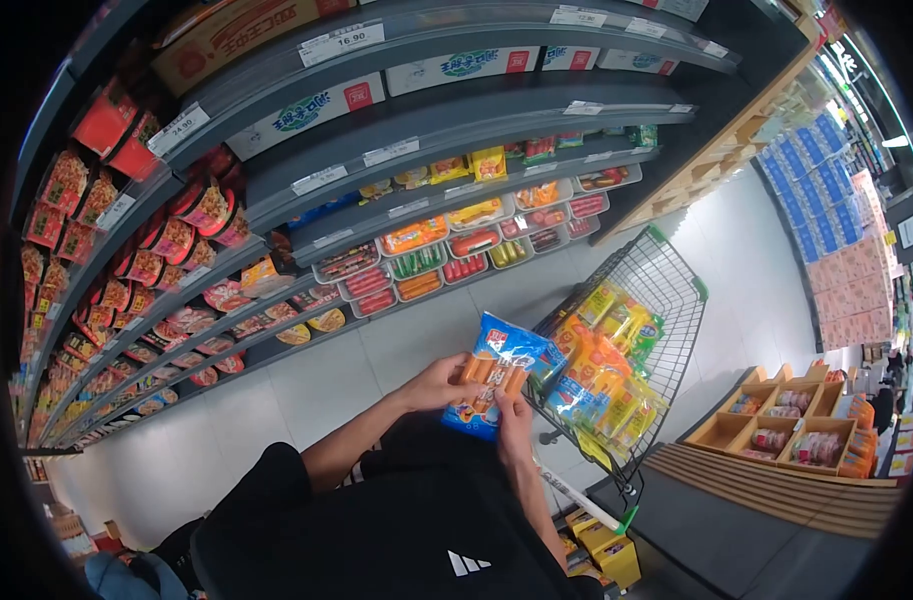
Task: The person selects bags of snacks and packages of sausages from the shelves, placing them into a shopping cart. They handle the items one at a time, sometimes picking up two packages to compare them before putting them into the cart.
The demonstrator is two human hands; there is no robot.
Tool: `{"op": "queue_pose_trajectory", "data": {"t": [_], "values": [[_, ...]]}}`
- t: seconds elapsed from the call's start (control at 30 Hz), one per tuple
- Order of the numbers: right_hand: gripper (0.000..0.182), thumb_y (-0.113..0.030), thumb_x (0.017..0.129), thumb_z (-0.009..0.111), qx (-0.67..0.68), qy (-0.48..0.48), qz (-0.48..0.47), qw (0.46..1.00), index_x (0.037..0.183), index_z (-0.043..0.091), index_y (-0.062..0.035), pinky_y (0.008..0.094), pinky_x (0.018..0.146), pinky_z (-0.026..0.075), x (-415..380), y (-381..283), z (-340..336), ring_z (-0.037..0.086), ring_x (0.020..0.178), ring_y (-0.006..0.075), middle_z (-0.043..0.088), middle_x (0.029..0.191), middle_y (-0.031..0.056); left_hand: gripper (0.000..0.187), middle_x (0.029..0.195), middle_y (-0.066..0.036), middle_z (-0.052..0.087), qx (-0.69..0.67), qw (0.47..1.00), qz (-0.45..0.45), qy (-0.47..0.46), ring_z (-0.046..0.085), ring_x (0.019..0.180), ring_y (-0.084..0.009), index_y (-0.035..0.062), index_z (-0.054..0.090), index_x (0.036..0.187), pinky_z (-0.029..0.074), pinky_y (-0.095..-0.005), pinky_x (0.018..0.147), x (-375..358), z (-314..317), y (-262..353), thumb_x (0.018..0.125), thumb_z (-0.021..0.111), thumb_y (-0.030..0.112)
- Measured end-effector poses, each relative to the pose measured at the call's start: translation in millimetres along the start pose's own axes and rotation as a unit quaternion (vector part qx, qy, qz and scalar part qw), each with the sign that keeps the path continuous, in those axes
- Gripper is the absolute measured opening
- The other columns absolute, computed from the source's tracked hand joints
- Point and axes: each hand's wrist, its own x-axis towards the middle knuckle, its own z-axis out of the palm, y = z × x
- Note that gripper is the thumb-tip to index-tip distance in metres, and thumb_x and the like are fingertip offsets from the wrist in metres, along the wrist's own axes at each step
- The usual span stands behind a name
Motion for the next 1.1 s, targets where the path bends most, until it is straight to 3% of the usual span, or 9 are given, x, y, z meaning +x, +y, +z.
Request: {"op": "queue_pose_trajectory", "data": {"t": [0.13,0.23,0.33,0.4,0.47,0.6,0.63,0.87,1.1], "values": [[0.025,-0.020,0.104,0.069,-0.037,-0.031,-0.033,0.998,0.125,0.067,-0.0046,0.0223,0.070,0.041,12,26,-19,0.056,0.083,0.0040,0.071,0.103,-0.0014,0.042,0.129,-0.010,0.067,0.174,0.985,-0.013,-0.003,0.068,0.112,-0.0176,0.0003,0.059,0.137,0.057,-0.0352,0.097,-3,-34,18,0.101,0.072,0.017],[0.025,-0.020,0.103,0.071,-0.061,-0.023,-0.035,0.997,0.123,0.068,-0.0057,0.0220,0.070,0.041,8,17,-9,0.055,0.080,0.0037,0.070,0.102,-0.0028,0.038,0.121,-0.010,0.072,0.201,0.952,0.105,0.206,0.068,0.110,-0.0148,0.0039,0.068,0.127,0.056,-0.0334,0.089,5,-104,5,0.099,0.075,0.030],[0.023,-0.020,0.103,0.071,-0.054,-0.017,-0.012,0.998,0.121,0.068,-0.0057,0.0217,0.070,0.041,10,20,-24,0.055,0.081,0.0041,0.070,0.101,-0.0027,0.036,0.122,-0.012,0.072,0.163,0.894,0.133,0.395,0.068,0.112,-0.0207,0.0024,0.063,0.129,0.057,-0.0361,0.085,15,-192,23,0.099,0.074,0.018],[0.021,-0.021,0.103,0.071,-0.009,-0.006,-0.005,1.000,0.118,0.069,-0.0057,0.0237,0.072,0.043,9,18,-23,0.057,0.084,0.0049,0.070,0.101,-0.0022,0.039,0.118,-0.017,0.071,0.287,0.799,0.156,0.505,0.068,0.113,-0.0272,0.0020,0.062,0.129,0.056,-0.0392,0.090,17,-261,29,0.096,0.075,0.019],[0.020,-0.022,0.104,0.071,0.043,0.010,0.000,0.999,0.116,0.070,-0.0062,0.0246,0.073,0.043,4,6,-12,0.058,0.086,0.0050,0.070,0.101,-0.0020,0.047,0.124,-0.023,0.069,0.410,0.659,0.107,0.622,0.066,0.118,-0.0363,0.0014,0.061,0.133,0.052,-0.0450,0.099,26,-338,16,0.094,0.076,0.023],[0.019,-0.023,0.104,0.070,0.069,0.031,0.000,0.997,0.115,0.070,-0.0069,0.0259,0.082,0.046,12,25,-38,0.061,0.091,0.0077,0.070,0.104,-0.0007,0.066,0.155,-0.024,0.053,0.540,0.565,-0.135,0.609,0.052,0.140,-0.0451,0.0035,0.053,0.150,0.041,-0.0503,0.116,29,-447,-2,0.096,0.067,0.039],[0.019,-0.023,0.104,0.070,0.072,0.037,-0.001,0.997,0.114,0.070,-0.0070,0.0260,0.084,0.047,14,28,-44,0.061,0.092,0.0081,0.070,0.104,-0.0006,0.070,0.159,-0.020,0.051,0.542,0.562,-0.183,0.597,0.047,0.145,-0.0447,0.0069,0.052,0.153,0.039,-0.0498,0.119,25,-447,8,0.098,0.058,0.050],[0.018,-0.023,0.102,0.073,0.103,0.080,-0.004,0.991,0.113,0.069,-0.0090,0.0243,0.078,0.043,14,22,-34,0.058,0.088,0.0056,0.069,0.101,-0.0034,0.062,0.148,-0.016,0.058,0.474,0.602,-0.248,0.593,0.054,0.136,-0.0366,0.0061,0.056,0.147,0.042,-0.0468,0.113,13,-475,25,0.096,0.065,0.040],[0.021,-0.020,0.103,0.070,0.108,0.086,0.012,0.990,0.118,0.068,-0.0059,0.0270,0.088,0.049,22,21,-39,0.063,0.096,0.0096,0.070,0.105,0.0000,0.055,0.137,-0.012,0.065,0.175,0.723,-0.075,0.664,0.060,0.126,-0.0285,0.0053,0.061,0.142,0.046,-0.0439,0.108,4,-489,2,0.093,0.072,0.030]]}}
